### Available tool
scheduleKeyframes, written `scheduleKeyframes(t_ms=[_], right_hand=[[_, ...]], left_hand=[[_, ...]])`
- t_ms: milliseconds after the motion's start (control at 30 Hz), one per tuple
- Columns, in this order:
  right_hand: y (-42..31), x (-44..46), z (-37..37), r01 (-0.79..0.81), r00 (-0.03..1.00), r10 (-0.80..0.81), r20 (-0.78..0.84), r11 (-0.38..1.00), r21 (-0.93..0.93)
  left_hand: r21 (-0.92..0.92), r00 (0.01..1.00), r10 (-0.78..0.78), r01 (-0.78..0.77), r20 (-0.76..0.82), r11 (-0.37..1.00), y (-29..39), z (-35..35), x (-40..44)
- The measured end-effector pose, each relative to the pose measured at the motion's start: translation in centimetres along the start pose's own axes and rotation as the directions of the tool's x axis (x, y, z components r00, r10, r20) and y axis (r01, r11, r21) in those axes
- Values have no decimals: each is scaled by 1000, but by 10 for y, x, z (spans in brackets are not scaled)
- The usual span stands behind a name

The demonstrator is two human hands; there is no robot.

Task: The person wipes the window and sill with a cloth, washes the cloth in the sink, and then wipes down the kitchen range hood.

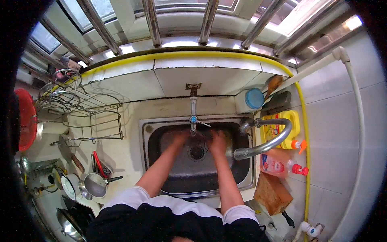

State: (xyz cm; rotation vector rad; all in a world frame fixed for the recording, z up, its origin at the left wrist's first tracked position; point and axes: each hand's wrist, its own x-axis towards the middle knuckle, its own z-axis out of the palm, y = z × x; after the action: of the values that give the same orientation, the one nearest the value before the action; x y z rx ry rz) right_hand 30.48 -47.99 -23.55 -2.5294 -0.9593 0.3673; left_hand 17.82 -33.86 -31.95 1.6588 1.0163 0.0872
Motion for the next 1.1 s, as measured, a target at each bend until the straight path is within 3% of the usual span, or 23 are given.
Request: scheduleKeyframes(t_ms=[67, 133, 167, 233, 267, 300, 333, 433, 567, 600, 633, 667, 700, 733, 767, 800, 833, 867, 900, 933, 1000, 1067, 1100], right_hand=[[-26, 1, -33, 50, 996, -55, -73, 996, -77], [-62, 6, -69, 154, 981, -82, -177, 880, 449], [-78, 10, -84, 174, 974, -61, -218, 820, 545], [-106, 14, -117, 250, 952, -129, -278, 853, 459], [-119, 14, -132, 304, 931, -193, -308, 878, 370], [-128, 13, -146, 272, 952, -215, -220, 922, 276], [-132, 11, -148, 288, 944, -221, -246, 915, 282], [-151, 3, -151, 181, 982, -185, -40, 980, -84], [-161, -22, -127, 121, 992, -120, -29, 993, 15], [-149, -26, -113, 124, 991, -134, -5, 903, 412], [-134, -29, -98, 114, 987, -158, -10, 666, 737], [-117, -31, -78, 60, 982, -189, 19, 405, 912], [-115, -46, -90, -178, 967, -133, 217, 251, 951], [-96, -46, -75, -250, 951, -93, 295, 332, 910], [-81, -54, -57, -70, 987, -86, 136, 536, 842], [-80, -64, -59, -397, 909, 103, 404, 511, 762], [-79, -76, -60, -684, 722, 280, 633, 429, 590], [-73, -86, -45, -804, 593, 248, 766, 236, 546], [-62, -93, -20, -892, 449, 182, 875, 38, 450], [-54, -96, 5, -894, 447, 181, 876, 56, 445], [-42, -99, 42, -740, 662, -381, 645, -201, 641], [-41, -103, 43, -698, 707, -314, 634, -166, 697], [-48, -101, 38, -702, 708, -253, 659, -157, 694]], left_hand=[[58, 986, 52, -62, 158, 996, -11, 39, 27], [93, 968, 93, -118, 232, 989, -19, 59, 42], [322, 987, 8, -60, 160, 945, -24, 69, 43], [557, 997, 47, -8, -56, 831, 32, 36, 4], [564, 996, 70, -22, -63, 825, 42, 21, -5], [555, 984, 177, -155, 14, 817, 42, 4, -15], [540, 955, 281, -284, 91, 792, 47, -12, -28], [335, 973, 223, -191, -61, 923, 62, -30, -58], [179, 958, 265, -243, -108, 953, 56, -51, -85], [169, 954, 270, -246, -133, 954, 57, -53, -92], [141, 956, 241, -219, -168, 966, 64, -59, -104], [105, 958, 211, -194, -195, 975, 71, -61, -117], [55, 959, 208, -201, -193, 978, 57, -58, -115], [-2, 957, 194, -199, -214, 980, 48, -59, -110], [-6, 949, 215, -222, -229, 975, 57, -65, -116], [-58, 954, 231, -246, -192, 968, 64, -69, -130], [-112, 958, 242, -261, -154, 959, 70, -71, -144], [-122, 955, 241, -264, -173, 957, 71, -68, -151], [-116, 920, 363, -381, -148, 917, 71, -64, -159], [-110, 870, 478, -491, -122, 864, 71, -61, -167], [-127, 842, 538, -539, -51, 832, 90, -70, -196], [-116, 848, 521, -510, 99, 852, 98, -75, -210], [-256, 910, 404, -371, 92, 893, 90, -77, -207]])
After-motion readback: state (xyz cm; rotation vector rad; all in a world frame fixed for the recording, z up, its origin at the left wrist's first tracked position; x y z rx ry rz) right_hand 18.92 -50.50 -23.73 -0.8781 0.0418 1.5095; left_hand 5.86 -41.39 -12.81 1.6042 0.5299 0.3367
